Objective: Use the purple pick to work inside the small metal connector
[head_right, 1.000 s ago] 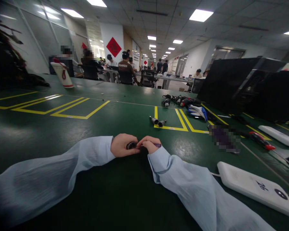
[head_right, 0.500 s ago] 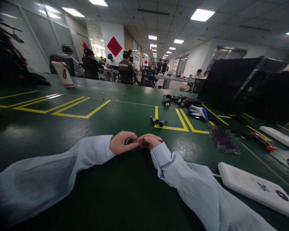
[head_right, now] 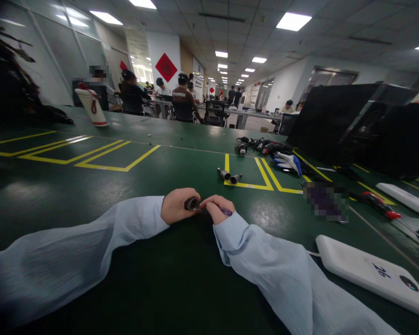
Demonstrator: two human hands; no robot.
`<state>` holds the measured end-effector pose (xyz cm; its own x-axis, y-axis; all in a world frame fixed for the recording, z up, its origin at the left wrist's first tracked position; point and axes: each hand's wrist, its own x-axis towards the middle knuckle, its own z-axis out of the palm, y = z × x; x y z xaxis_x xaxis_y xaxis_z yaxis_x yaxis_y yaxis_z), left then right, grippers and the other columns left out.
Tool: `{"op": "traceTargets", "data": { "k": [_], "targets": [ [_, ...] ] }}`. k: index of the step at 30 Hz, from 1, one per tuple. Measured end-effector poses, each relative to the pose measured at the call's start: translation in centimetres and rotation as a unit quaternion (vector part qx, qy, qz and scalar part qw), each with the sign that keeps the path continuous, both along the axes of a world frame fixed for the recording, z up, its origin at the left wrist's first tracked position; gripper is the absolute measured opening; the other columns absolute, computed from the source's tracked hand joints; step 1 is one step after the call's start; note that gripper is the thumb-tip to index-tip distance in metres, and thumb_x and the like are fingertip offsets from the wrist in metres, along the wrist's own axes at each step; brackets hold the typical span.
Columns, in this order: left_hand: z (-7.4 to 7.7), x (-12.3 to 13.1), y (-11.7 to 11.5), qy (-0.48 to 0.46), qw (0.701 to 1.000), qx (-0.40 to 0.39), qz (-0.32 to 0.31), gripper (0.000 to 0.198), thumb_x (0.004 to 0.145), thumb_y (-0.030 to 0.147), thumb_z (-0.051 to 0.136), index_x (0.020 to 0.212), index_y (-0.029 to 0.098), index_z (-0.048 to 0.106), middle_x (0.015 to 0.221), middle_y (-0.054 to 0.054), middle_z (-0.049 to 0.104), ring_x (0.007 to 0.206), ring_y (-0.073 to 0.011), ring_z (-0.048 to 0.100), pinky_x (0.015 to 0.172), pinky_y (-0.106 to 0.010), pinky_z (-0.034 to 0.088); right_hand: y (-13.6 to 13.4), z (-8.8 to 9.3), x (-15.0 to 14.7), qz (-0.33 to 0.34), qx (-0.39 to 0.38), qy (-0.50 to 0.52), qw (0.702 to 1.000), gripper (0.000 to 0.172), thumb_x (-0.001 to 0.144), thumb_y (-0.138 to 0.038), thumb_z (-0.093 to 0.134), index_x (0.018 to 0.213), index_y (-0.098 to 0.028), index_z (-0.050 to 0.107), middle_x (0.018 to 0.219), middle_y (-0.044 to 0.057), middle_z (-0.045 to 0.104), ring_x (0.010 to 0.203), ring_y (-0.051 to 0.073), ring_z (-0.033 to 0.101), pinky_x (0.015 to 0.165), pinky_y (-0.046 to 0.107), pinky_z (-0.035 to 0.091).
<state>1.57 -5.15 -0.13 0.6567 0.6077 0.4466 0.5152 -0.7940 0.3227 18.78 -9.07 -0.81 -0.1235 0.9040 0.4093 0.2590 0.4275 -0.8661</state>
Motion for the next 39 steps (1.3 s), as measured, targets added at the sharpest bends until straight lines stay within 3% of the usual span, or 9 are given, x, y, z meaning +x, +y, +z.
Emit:
{"op": "traceTargets", "data": {
  "k": [3,7,13,18,25,28,30,35,39],
  "targets": [
    [0.1,0.0,-0.1,0.029,0.999,0.019,-0.001,0.011,0.066,0.016,0.059,0.076,0.015,0.055,0.071,0.0,0.056,0.063,-0.0111,0.052,0.056,-0.02,0.039,0.5,-0.2,0.3,0.06,-0.084,0.075,0.992,0.019,0.065,-0.02,0.048,0.063,-0.017,0.067,0.065,0.003,0.068,0.068,0.018,0.062,0.07,0.032,0.046],
    [0.1,0.0,-0.2,0.04,0.999,0.029,-0.022,0.008,0.067,0.016,0.057,0.072,0.015,0.051,0.067,0.001,0.052,0.06,-0.0107,0.049,0.054,-0.021,0.037,1.2,-0.7,0.6,0.165,-0.2,0.184,0.948,0.016,0.062,-0.019,0.051,0.064,-0.015,0.067,0.063,0.004,0.07,0.066,0.017,0.063,0.067,0.031,0.046],
    [0.0,0.0,-0.1,-0.006,0.999,0.014,-0.037,0.014,0.072,0.027,0.056,0.068,0.017,0.046,0.064,0.002,0.048,0.056,-0.0093,0.045,0.052,-0.02,0.036,1.7,-0.9,0.9,0.251,-0.255,0.254,0.899,0.014,0.061,-0.023,0.059,0.068,-0.014,0.068,0.067,0.005,0.072,0.062,0.014,0.063,0.06,0.025,0.044],
    [0.0,0.1,-0.2,-0.038,0.999,0.001,-0.017,0.016,0.071,0.028,0.057,0.068,0.017,0.046,0.062,0.002,0.049,0.055,-0.0093,0.046,0.052,-0.02,0.036,1.5,-0.8,0.8,0.238,-0.247,0.266,0.901,0.016,0.065,-0.025,0.058,0.071,-0.015,0.068,0.067,0.005,0.071,0.062,0.014,0.063,0.061,0.027,0.044],
    [0.2,0.0,-0.5,-0.002,0.999,0.022,0.023,0.008,0.068,0.019,0.055,0.072,0.017,0.049,0.066,0.001,0.052,0.059,-0.0107,0.05,0.053,-0.021,0.037,0.1,-0.3,0.0,0.113,-0.123,0.2,0.965,0.016,0.066,-0.018,0.052,0.064,-0.016,0.068,0.062,0.004,0.07,0.065,0.017,0.064,0.068,0.032,0.048],
    [0.1,0.0,-0.5,0.032,0.999,0.039,0.01,0.009,0.067,0.018,0.055,0.074,0.017,0.049,0.068,0.001,0.053,0.061,-0.0114,0.051,0.053,-0.021,0.037,-0.2,-0.3,-0.2,0.104,-0.085,0.143,0.981,0.018,0.067,-0.017,0.051,0.066,-0.017,0.069,0.063,0.003,0.07,0.064,0.016,0.063,0.067,0.031,0.048],
    [0.0,0.0,-0.5,0.054,0.997,0.052,0.0,0.01,0.068,0.017,0.055,0.076,0.017,0.049,0.069,0.001,0.054,0.062,-0.0118,0.051,0.054,-0.021,0.036,0.1,-0.4,0.0,0.131,-0.107,0.146,0.975,0.018,0.067,-0.019,0.051,0.067,-0.016,0.069,0.064,0.003,0.07,0.064,0.016,0.063,0.066,0.03,0.047],
    [-0.1,0.0,-0.5,0.071,0.996,0.053,-0.017,0.011,0.073,0.025,0.053,0.078,0.017,0.049,0.07,0.0,0.054,0.062,-0.0122,0.052,0.054,-0.022,0.036,1.4,-0.9,0.8,0.222,-0.243,0.226,0.917,0.015,0.064,-0.023,0.056,0.068,-0.013,0.067,0.065,0.006,0.07,0.062,0.015,0.061,0.061,0.028,0.045],
    [-0.1,-0.1,-0.4,0.041,0.998,0.046,-0.032,0.012,0.075,0.028,0.051,0.076,0.017,0.047,0.069,0.0,0.053,0.061,-0.0117,0.051,0.054,-0.022,0.037,1.5,-0.8,0.7,0.247,-0.246,0.254,0.902,0.014,0.065,-0.026,0.06,0.068,-0.014,0.066,0.066,0.005,0.071,0.063,0.015,0.062,0.061,0.027,0.044]
  ]
}}
